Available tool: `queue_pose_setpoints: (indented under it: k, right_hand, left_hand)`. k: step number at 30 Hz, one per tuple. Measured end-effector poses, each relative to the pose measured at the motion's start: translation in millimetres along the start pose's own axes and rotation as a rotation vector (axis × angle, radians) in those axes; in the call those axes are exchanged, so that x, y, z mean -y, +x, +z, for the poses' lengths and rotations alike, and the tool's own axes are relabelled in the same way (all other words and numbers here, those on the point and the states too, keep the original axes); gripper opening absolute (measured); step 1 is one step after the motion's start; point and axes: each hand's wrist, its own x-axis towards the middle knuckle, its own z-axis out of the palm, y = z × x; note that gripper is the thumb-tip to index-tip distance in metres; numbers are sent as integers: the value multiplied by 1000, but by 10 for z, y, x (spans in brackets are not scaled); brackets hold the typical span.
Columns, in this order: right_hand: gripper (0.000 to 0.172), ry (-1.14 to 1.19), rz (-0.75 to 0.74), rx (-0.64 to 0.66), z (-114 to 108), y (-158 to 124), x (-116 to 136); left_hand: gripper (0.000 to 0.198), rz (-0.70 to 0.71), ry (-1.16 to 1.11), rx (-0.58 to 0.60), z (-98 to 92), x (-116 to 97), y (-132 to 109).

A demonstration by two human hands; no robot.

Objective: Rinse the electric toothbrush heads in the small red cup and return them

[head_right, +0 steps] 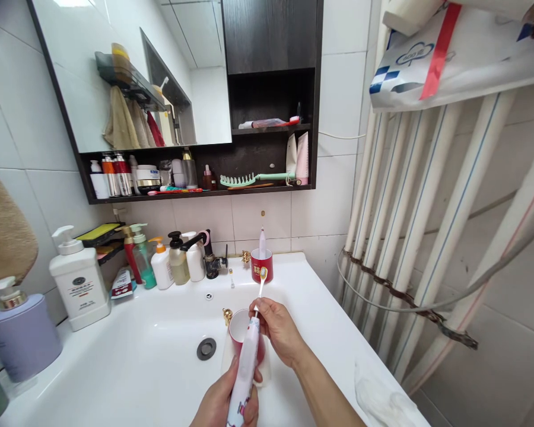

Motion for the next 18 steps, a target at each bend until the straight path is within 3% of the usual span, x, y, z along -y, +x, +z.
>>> queue_pose_setpoints:
  k: [8, 18]
  right_hand:
    - [22, 18, 4, -3, 18, -3, -1]
    - [21, 25, -6, 30, 24, -22, 25]
  left_hand:
    - [58, 11, 9, 21, -5, 5, 2]
    - [53, -5, 11, 75, 10, -42, -41]
